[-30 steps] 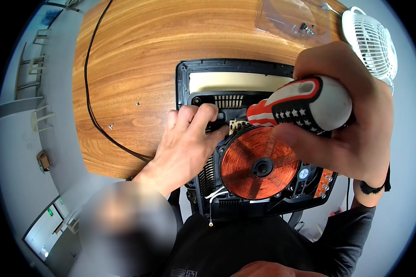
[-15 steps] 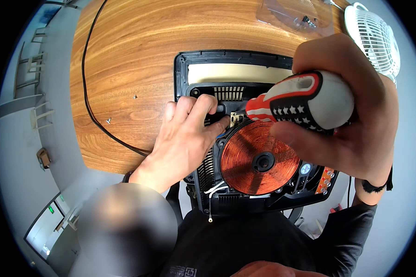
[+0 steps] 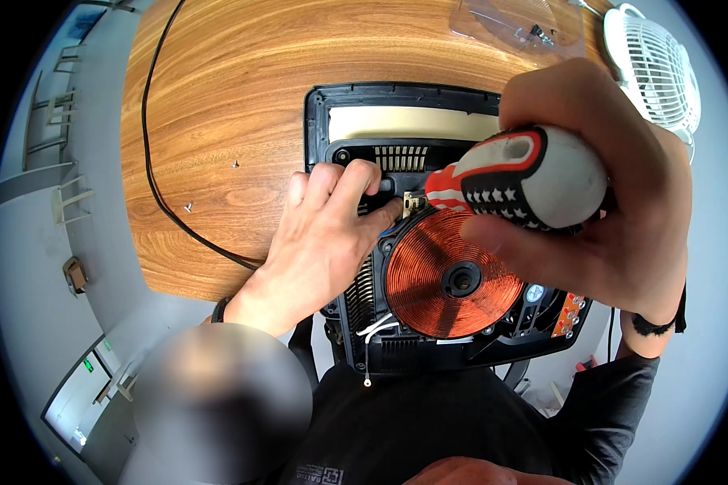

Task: The person uses a screwdriver to tighten screws on the internal components of an open electronic device. They adjust wires and reposition the device casing while working at a wooden table.

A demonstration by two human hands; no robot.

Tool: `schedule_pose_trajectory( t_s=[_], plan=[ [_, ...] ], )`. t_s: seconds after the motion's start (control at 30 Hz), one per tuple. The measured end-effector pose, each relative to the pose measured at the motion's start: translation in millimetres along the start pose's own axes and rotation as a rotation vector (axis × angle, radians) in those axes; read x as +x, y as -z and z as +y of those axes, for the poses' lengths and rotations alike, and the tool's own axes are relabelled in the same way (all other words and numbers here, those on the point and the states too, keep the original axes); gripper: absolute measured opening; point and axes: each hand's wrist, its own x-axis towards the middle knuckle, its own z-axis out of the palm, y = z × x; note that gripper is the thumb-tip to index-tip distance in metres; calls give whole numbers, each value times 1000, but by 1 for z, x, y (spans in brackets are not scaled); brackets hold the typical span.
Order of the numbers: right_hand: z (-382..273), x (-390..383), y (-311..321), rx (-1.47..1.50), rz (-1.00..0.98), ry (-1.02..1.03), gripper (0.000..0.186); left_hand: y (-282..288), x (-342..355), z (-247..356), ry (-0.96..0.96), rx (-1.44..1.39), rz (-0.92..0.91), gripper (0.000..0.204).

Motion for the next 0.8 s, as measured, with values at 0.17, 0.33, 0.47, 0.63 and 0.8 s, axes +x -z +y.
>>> schedule_pose_trajectory(
  t_s=[0.17,0.33,0.47,0.63,0.8],
  plan=[
    [-9,-2,-4,-35,0,-58,56,-2,-1,0,17,-44,11,24],
    [-22,-7,-4,-103,-60,-48,60,0,0,-1,-4,-61,41,25],
    [-31,-14,-8,-147,-54,-36,60,-3,-1,-3,-29,-56,59,24],
    [-40,-10,-6,-151,-46,-44,63,-2,-3,-1,-34,8,44,24],
    [-36,-19,-11,-160,15,-1,63,-3,-3,-2,-42,-33,45,23]
  ],
)
